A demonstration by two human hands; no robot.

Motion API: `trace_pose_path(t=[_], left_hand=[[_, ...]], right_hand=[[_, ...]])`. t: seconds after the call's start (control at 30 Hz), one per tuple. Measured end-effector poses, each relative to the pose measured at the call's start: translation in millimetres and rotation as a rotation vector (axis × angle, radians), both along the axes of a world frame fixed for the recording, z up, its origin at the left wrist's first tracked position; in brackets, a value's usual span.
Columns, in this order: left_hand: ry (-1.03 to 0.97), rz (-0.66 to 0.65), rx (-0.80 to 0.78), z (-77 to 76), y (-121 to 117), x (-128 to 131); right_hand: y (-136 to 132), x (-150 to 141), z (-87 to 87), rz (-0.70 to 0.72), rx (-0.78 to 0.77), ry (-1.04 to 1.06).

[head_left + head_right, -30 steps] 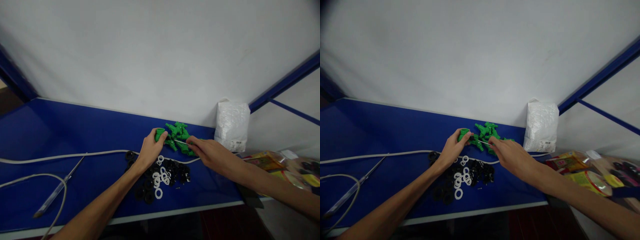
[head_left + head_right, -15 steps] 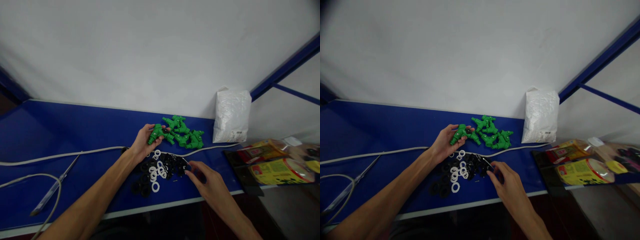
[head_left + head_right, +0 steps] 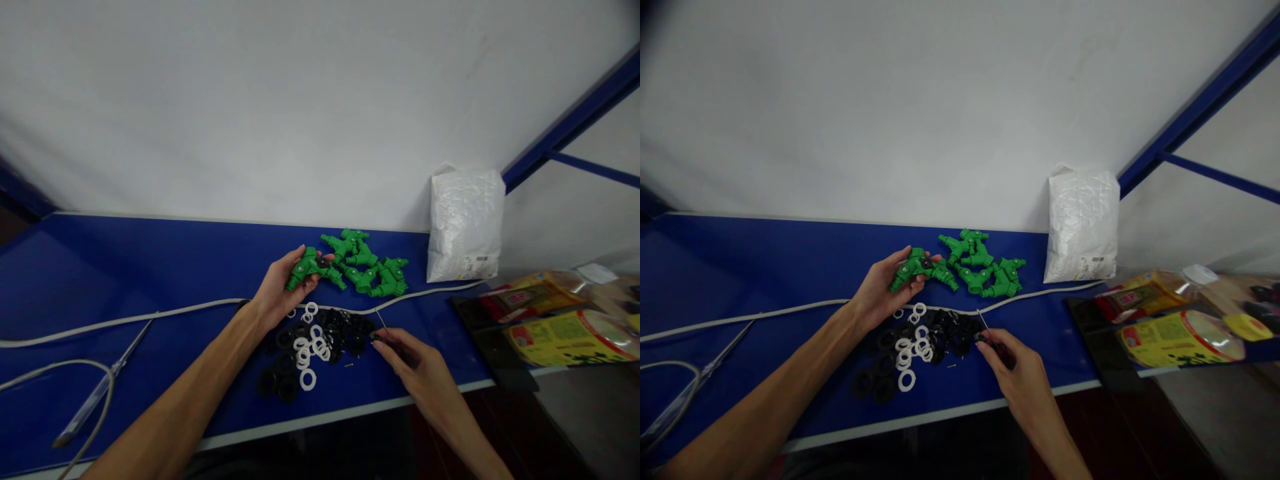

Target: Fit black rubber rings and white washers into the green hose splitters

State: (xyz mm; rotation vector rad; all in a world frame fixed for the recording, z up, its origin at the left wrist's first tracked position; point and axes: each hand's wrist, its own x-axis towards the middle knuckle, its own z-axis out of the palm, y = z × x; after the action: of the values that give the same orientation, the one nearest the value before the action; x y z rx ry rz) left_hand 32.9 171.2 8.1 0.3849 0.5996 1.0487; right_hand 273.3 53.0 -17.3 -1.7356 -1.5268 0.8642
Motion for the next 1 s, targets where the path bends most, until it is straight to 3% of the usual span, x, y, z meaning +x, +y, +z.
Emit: trace_pose_path(t=[0.13, 0.33, 0.57, 0.73, 0.87, 1.0], left_hand=[[-0.052, -0.016, 0.011, 0.3, -1, 0], [-0.026, -0.015, 0.036, -2.6, 0, 0], [0.186, 0.004, 0.112, -7.0, -3, 5], [0.418, 0.025, 0.191, -4.0, -4, 4], [0.663, -0.073, 0.327, -3.9, -9, 5], [0.765, -0.213, 0.383, -5.4, -13, 9]], right_hand=[[-1, -5, 7.0, -0.045, -0.154, 0.276], [-1, -8, 5.8, -0.114, -0.195, 0.547], [-1, -7, 3.2, -0.211, -0.210, 0.637], [0, -6, -1.6, -0.196, -0.176, 0.624], [4, -9, 0.8, -0.167, -0.166, 0.616], [9, -20, 9.2, -0.156, -0.149, 0.654]])
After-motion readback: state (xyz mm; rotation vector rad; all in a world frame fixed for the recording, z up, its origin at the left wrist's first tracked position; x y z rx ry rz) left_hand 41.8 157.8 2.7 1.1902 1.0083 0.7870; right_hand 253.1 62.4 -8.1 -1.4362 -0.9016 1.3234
